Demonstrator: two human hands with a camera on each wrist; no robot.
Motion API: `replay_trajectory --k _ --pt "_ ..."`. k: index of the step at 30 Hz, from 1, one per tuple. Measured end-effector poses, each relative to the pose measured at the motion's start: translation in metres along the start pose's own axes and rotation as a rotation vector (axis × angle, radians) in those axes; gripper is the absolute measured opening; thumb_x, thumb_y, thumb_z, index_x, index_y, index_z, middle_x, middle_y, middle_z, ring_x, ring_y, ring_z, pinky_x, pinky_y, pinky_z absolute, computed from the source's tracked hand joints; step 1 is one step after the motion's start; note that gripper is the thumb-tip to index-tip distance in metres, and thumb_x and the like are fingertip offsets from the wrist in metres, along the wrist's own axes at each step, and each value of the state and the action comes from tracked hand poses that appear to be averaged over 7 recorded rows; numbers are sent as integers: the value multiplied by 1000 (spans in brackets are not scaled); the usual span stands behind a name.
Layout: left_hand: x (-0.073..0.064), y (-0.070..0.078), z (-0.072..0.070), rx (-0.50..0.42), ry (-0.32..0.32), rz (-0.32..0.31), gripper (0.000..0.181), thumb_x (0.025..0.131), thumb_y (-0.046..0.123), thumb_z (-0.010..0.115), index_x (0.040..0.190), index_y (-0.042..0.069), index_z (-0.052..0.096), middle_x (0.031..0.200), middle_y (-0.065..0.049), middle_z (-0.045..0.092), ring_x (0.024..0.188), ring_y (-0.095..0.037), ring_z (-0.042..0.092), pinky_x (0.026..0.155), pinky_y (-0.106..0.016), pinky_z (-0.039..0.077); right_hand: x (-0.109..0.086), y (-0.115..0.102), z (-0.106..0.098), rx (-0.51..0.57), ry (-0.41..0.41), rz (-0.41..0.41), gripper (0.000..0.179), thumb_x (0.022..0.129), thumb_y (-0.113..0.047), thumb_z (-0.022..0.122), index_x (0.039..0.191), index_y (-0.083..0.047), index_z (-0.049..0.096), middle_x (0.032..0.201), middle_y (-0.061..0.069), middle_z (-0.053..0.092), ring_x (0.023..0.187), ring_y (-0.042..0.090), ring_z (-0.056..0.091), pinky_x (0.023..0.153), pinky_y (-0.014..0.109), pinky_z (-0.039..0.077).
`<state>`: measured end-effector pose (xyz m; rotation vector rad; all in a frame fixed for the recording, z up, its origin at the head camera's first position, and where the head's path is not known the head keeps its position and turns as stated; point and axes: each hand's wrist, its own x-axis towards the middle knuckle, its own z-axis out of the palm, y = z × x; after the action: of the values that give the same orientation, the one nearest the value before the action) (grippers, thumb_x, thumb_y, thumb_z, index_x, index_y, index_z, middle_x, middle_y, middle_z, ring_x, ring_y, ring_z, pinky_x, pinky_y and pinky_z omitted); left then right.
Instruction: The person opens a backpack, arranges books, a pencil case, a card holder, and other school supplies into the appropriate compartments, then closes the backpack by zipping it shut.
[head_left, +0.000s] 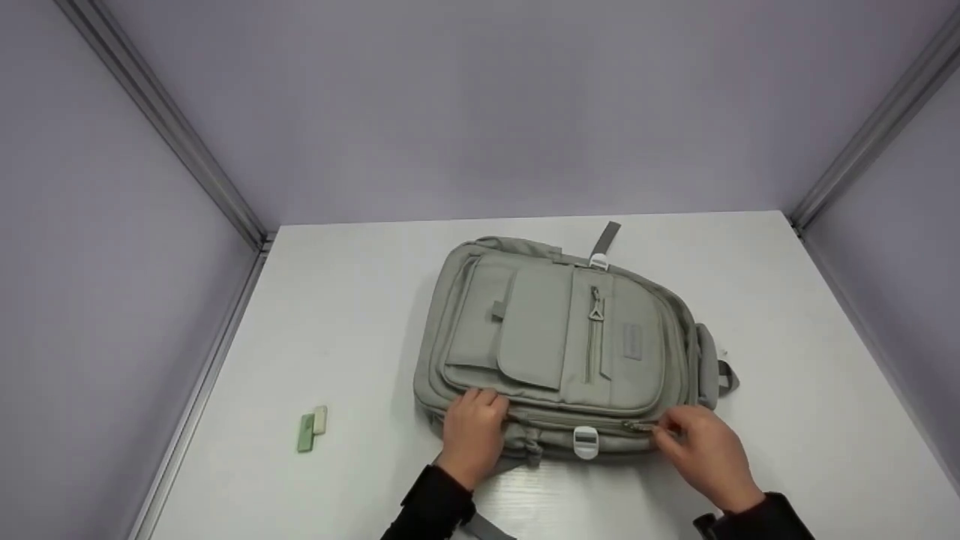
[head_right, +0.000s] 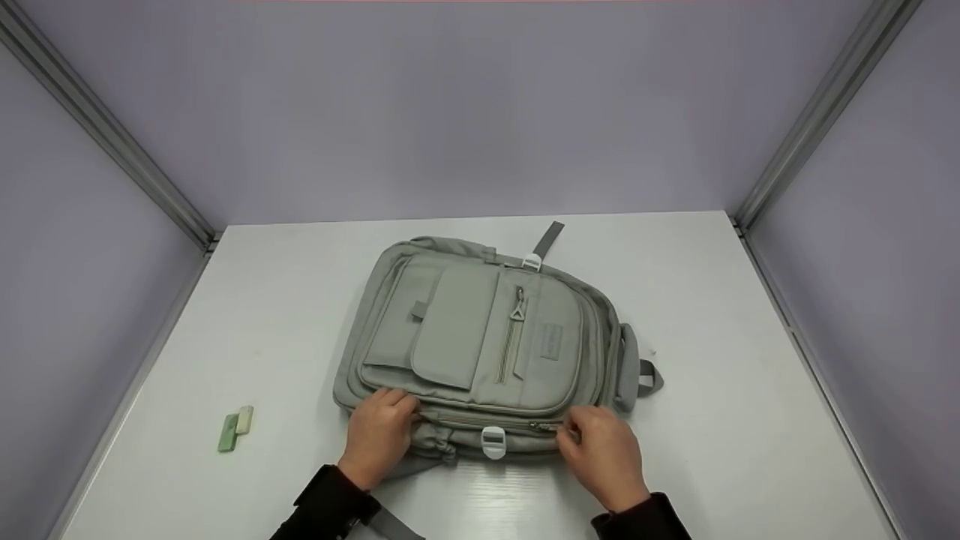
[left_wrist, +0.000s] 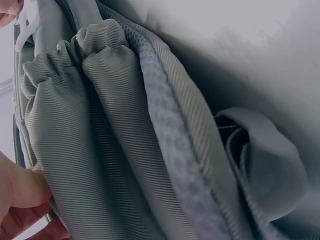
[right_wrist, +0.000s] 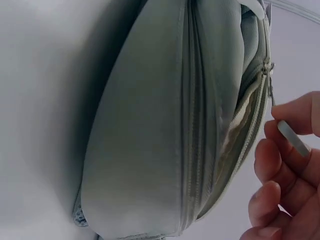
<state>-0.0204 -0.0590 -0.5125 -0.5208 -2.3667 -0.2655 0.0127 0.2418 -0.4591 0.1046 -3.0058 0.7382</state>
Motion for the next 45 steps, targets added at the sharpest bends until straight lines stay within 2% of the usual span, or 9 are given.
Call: replay_trajectory --k 9,17,22,26,29,34,40,43,45 --pt "-2 3 3 -20 -6 -24 30 54 -6 79 69 15 65 70 3 62 65 -16 58 56 -30 48 1 14 -4 44 -63 26 20 90 -11 67 74 -22 61 76 -7 56 69 6 41 66 27 34" --pt "-4 5 3 -26 6 -41 30 51 -6 78 70 14 65 71 1 62 64 -17 57 56 -30 49 3 18 -6 97 -42 22 22 88 -7 68 72 -21 60 74 -6 54 70 5 41 65 26 34" --pt "-3 7 1 -31 26 -32 33 49 -11 73 66 13 59 68 1 59 62 -17 55 55 -29 45 -4 -3 -1 160 -34 48 23 87 -2 65 72 -19 58 70 -6 51 64 3 40 63 23 34" --pt "-3 6 1 -31 36 -32 36 50 -13 75 65 14 56 68 0 57 61 -17 53 55 -29 44 -10 -28 12 218 -73 54 24 87 -2 65 73 -19 57 70 -8 50 63 2 40 62 22 34" --pt "-3 5 3 -27 35 -34 36 49 -12 75 66 14 57 68 0 58 62 -17 54 56 -30 45 -12 -41 23 205 -83 35 24 88 -3 65 73 -19 55 69 -8 45 64 3 38 63 22 32" --pt "-3 4 4 -31 23 -41 37 44 -9 79 67 13 61 69 -1 60 63 -18 56 56 -30 47 -12 -51 34 192 -49 16 27 90 -2 65 73 -19 52 69 -7 40 65 4 34 65 24 29" --pt "1 6 3 -42 6 -46 35 44 -3 83 69 12 64 70 0 62 64 -17 58 57 -30 48 -14 -68 50 194 -16 -87 25 92 -5 66 78 -21 52 74 -12 46 70 1 37 67 21 33" --pt "1 5 4 -44 6 -45 35 43 2 85 69 12 64 70 1 63 65 -17 58 57 -30 49 -14 -67 48 193 3 -103 26 91 -5 66 77 -22 52 74 -13 44 70 1 35 68 22 32" --pt "0 3 5 -42 7 -49 37 42 5 87 70 12 65 71 1 64 65 -17 59 58 -31 49 -14 -60 41 206 6 -87 28 90 -3 66 75 -22 52 72 -13 42 69 1 34 67 23 31"
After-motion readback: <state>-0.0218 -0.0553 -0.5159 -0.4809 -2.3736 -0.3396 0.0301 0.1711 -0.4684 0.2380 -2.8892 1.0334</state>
